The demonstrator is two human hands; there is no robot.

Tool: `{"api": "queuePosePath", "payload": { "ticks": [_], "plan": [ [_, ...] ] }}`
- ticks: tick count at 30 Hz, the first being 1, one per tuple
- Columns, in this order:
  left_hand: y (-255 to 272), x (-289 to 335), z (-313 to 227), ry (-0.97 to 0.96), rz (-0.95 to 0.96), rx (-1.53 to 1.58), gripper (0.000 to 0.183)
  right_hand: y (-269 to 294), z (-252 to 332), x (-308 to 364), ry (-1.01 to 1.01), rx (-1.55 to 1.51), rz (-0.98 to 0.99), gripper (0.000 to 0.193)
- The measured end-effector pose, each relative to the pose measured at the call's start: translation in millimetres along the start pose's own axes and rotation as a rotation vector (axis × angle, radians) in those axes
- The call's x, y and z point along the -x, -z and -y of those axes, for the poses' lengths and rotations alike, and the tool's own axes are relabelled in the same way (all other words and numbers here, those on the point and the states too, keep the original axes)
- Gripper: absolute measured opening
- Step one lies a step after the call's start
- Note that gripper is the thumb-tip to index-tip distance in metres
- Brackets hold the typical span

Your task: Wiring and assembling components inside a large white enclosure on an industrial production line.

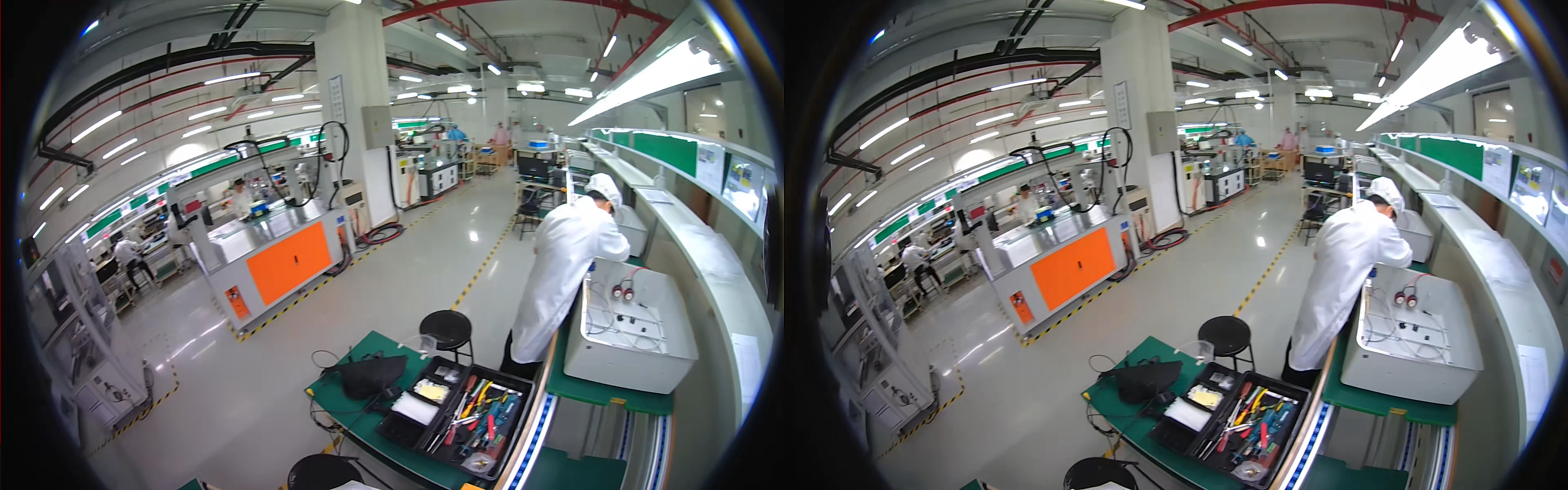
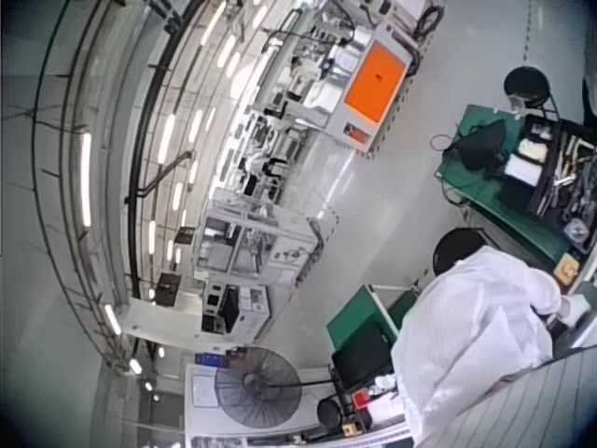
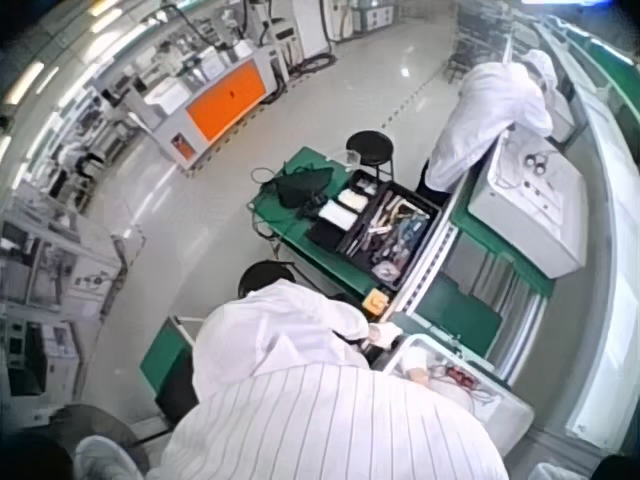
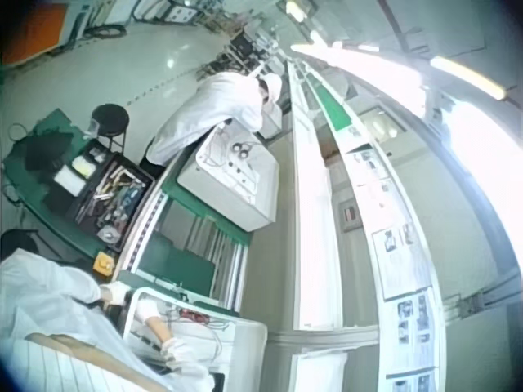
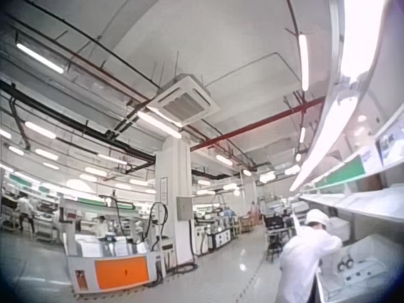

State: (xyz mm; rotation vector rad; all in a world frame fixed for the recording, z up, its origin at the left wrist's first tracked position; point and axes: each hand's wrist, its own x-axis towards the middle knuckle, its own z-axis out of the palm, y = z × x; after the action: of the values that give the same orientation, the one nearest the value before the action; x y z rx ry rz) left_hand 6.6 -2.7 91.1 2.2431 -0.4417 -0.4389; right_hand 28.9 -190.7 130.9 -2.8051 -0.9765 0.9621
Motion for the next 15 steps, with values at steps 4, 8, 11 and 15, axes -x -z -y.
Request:
{"api": "queuePosePath", "payload": {
  "ticks": [4,8,11,15],
  "plan": [
    [10,5,-8,-0.109,0.045,-0.226,0.016,-7,2,-3,0.010,0.026,-0.015,0.026],
    [34,19,-37,-0.051,0.085,-0.275,0.020,-19,0,-10,0.043,0.054,-0.032,0.021],
    [55,16,-54,-0.036,0.107,-0.290,0.021,-26,-2,-12,0.060,0.072,-0.042,0.018],
    [63,17,-58,-0.034,0.195,-0.299,0.021,-31,-3,-12,0.044,0.030,-0.074,0.015]
  ]
}}
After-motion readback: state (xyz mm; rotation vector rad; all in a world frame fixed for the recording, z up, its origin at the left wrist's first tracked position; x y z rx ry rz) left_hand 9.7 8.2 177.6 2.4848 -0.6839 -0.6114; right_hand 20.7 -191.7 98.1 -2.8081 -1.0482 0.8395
